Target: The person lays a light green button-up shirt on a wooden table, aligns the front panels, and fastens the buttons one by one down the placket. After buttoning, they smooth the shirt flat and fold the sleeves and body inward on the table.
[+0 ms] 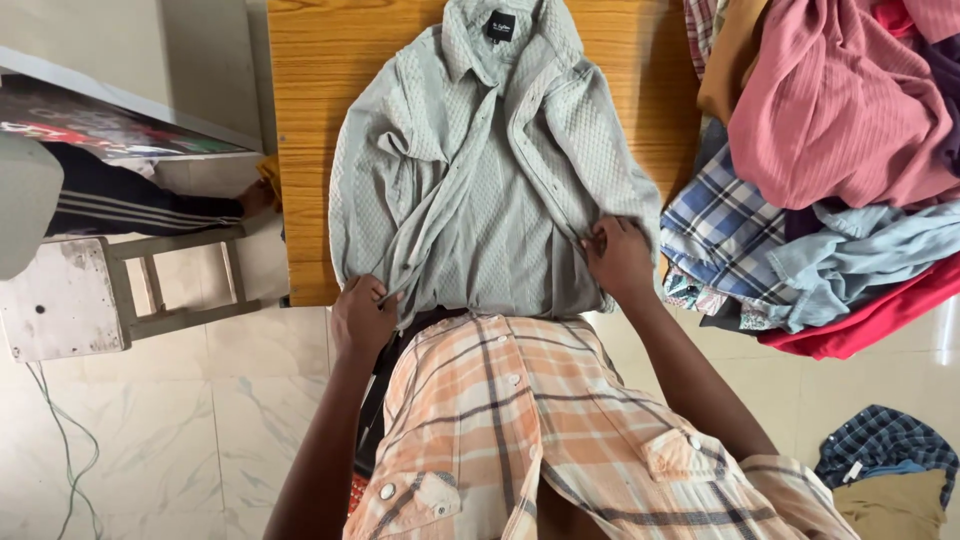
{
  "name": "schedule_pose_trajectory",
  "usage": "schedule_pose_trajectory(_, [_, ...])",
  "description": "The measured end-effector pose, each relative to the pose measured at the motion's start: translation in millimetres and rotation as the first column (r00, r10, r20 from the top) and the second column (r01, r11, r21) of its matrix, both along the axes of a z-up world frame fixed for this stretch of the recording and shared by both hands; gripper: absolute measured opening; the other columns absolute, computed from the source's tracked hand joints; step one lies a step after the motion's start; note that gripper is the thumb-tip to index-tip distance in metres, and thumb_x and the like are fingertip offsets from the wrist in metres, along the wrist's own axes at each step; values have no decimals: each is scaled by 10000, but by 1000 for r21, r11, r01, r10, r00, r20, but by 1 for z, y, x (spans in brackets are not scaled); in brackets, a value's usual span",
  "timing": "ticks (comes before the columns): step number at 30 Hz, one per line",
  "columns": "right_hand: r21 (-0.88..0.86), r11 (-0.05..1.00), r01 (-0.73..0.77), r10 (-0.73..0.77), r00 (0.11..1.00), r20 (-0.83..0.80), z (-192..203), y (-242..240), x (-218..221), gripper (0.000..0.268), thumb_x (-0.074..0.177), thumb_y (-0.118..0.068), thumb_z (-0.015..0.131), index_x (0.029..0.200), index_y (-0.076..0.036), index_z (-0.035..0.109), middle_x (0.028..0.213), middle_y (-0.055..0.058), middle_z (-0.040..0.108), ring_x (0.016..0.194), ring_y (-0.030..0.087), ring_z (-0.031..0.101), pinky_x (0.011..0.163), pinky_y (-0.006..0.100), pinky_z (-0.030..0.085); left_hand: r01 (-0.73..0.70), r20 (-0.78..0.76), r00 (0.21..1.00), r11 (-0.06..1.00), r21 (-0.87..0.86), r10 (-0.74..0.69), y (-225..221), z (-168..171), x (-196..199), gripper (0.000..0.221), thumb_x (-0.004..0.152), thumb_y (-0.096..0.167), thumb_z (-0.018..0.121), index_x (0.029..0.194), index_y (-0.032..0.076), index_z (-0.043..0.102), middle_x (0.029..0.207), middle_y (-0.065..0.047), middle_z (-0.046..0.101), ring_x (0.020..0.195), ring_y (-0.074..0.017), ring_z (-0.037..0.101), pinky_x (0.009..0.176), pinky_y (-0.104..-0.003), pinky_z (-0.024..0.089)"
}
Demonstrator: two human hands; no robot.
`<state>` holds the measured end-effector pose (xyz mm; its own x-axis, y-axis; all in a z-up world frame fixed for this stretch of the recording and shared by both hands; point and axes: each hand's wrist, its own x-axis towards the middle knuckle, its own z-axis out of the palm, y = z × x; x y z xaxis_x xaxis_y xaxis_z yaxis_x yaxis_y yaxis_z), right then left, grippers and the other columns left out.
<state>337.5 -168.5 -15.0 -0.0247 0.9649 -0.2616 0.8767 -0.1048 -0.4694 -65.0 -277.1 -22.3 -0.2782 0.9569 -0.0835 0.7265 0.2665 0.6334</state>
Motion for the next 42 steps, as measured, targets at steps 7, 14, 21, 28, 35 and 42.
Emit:
schedule_pose_trajectory(7, [186, 982, 30, 1, 986, -166, -15, 2, 18, 156, 933, -126, 765, 998, -17, 674, 928, 159, 693, 770, 308, 680, 704, 419, 542, 11, 202, 979, 998, -62, 1, 4, 35, -5, 305, 713, 135, 909, 832, 15, 654, 805, -94, 643, 691, -250, 626, 640, -378, 509])
schedule_pose_trajectory(14, [298, 949, -103, 140, 985, -106, 16, 1, 0, 438, 842, -253, 876, 1147, 21, 723, 991, 190, 675, 824, 339, 672, 721, 429, 543, 259, 485, 874, 874, -411, -31, -2, 42, -10, 222, 941, 291, 713, 1051, 98, 714, 971, -56, 774, 890, -207, 744, 792, -340, 590])
schedule_pose_trajectory(21, [285, 956, -67, 102, 989, -110, -1, -2, 1, 427, 864, -265, 846, 1146, 21, 700, 1005, 166, 667, 845, 335, 667, 745, 434, 541, 483, 730, 674, 817, -315, -117, 29, -19, -35, 232, 955, 271, 687, 1002, 65, 781, 1298, -23, 772, 1141, -160, 752, 863, -374, 639])
schedule_pose_trajectory(28, [511, 852, -109, 77, 994, 83, -17, -14, -15, 281, 953, -228, 775, 1077, -8, 653, 1094, 180, 617, 995, 405, 565, 875, 502, 462, 306, -189, 932, 951, -38, -308, 52, -4, -29, 637, 925, 507, 668, 1446, 150, 580, 1535, -28, 541, 1428, -246, 423, 1077, -533, 347])
schedule_pose_trajectory(35, [535, 840, -86, -18, 982, 186, -44, 48, -14, 245, 1034, -232, 678, 1086, 0, 618, 1123, 210, 582, 1058, 417, 538, 895, 522, 423, 289, -458, 844, 956, -48, -279, 100, -64, -58, 714, 1056, 564, 452, 1624, 139, 368, 1737, -110, 196, 1559, -334, 177, 1118, -627, 158])
schedule_pose_trajectory(42, [515, 846, -136, 128, 990, 53, -10, 94, 3, 253, 972, -202, 760, 1083, 2, 658, 1077, 196, 603, 1036, 427, 553, 892, 524, 454, 175, -436, 873, 975, -134, -217, 147, 37, -37, 719, 904, 559, 662, 1409, 61, 540, 1517, -156, 461, 1400, -350, 399, 989, -657, 256])
